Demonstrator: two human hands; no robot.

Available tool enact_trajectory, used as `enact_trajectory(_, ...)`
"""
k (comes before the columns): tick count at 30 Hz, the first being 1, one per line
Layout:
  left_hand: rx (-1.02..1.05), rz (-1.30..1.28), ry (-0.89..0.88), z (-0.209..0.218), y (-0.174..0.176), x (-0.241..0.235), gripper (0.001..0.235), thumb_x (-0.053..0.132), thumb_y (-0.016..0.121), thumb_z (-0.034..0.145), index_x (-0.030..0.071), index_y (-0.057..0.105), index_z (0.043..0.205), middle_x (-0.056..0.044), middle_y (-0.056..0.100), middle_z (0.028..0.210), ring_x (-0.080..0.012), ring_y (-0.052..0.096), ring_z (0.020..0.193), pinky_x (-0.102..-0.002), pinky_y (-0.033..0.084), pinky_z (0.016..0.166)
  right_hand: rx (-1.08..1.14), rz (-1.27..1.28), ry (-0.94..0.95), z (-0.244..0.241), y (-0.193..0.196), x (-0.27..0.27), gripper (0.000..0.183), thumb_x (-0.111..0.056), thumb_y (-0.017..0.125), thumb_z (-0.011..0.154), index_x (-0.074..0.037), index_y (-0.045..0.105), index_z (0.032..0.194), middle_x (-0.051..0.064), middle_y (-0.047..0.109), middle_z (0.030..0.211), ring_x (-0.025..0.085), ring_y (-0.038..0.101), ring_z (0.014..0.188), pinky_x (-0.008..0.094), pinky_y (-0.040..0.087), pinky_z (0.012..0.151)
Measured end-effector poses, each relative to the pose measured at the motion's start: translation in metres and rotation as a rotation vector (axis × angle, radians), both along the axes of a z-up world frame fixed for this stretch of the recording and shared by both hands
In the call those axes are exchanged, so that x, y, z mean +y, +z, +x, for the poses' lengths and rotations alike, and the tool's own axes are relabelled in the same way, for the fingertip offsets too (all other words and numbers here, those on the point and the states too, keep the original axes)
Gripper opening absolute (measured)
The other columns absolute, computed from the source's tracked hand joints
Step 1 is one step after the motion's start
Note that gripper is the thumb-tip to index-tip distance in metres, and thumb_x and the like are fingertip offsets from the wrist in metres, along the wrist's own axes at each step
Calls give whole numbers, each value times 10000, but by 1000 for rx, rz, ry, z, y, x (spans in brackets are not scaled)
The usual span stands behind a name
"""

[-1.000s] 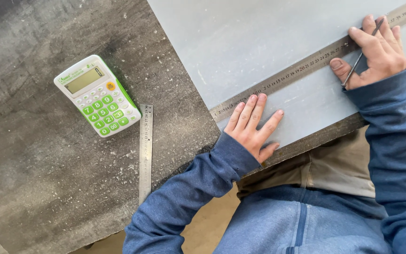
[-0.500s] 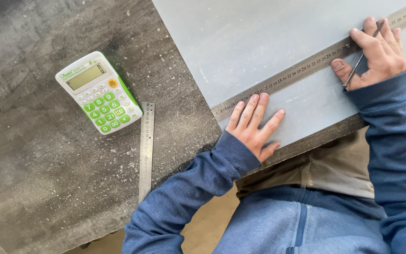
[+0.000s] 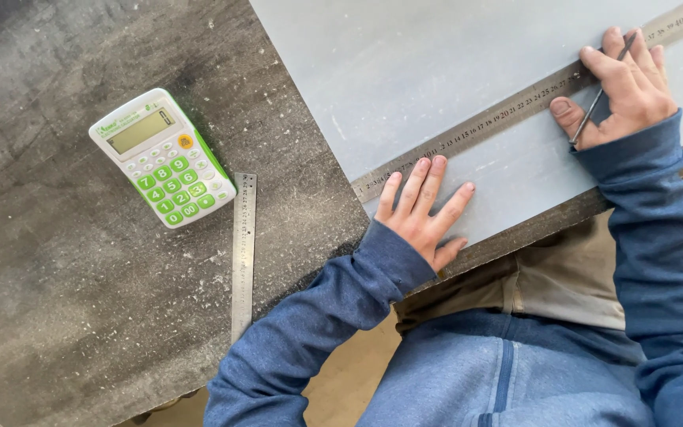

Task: Measure and mark layout lines on a sheet of material using a ruler and a scribe.

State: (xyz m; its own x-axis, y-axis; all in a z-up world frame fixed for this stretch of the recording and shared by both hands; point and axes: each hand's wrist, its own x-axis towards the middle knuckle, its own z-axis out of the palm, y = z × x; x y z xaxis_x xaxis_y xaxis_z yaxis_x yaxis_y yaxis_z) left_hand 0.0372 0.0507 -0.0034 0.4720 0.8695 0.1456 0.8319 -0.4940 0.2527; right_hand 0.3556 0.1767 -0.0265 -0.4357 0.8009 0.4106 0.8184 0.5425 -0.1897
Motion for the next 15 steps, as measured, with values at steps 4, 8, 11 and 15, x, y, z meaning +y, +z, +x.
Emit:
enact_trajectory(4,-3,23,-8,-1,-1,0,773,668,670,864,305,502,1526,-185,403,1625,-339,431,1501,-536,336,1195,32,-65,-10,-5,6,-2,535,-261,777,1105,165,683,1414,422,612,1515,670,503,1396,758,363,1137)
enact_trajectory(8,-43,52,-24,-2,3,2,711,636,608,903,277,529,1512,-212,431,1598,-366,449,1476,-545,335,1179,15,-86,-63,-9,10,0,589,-375,687,1095,125,678,1407,419,606,1481,636,510,1379,735,360,1122)
enact_trajectory(11,-73,74,-49,-1,2,3,682,624,575,917,257,560,1492,-235,437,1581,-381,454,1456,-557,338,1159,13,-110,-105,-10,14,-2,620,-434,630,1071,90,650,1403,400,589,1458,603,498,1375,716,349,1128)
enact_trajectory(15,-80,125,-30,1,0,6,667,632,569,891,240,606,1429,-240,471,1550,-392,488,1409,-566,359,1121,64,-126,-136,-14,15,3,557,-375,604,1041,30,593,1422,306,599,1447,540,507,1373,671,377,1144)
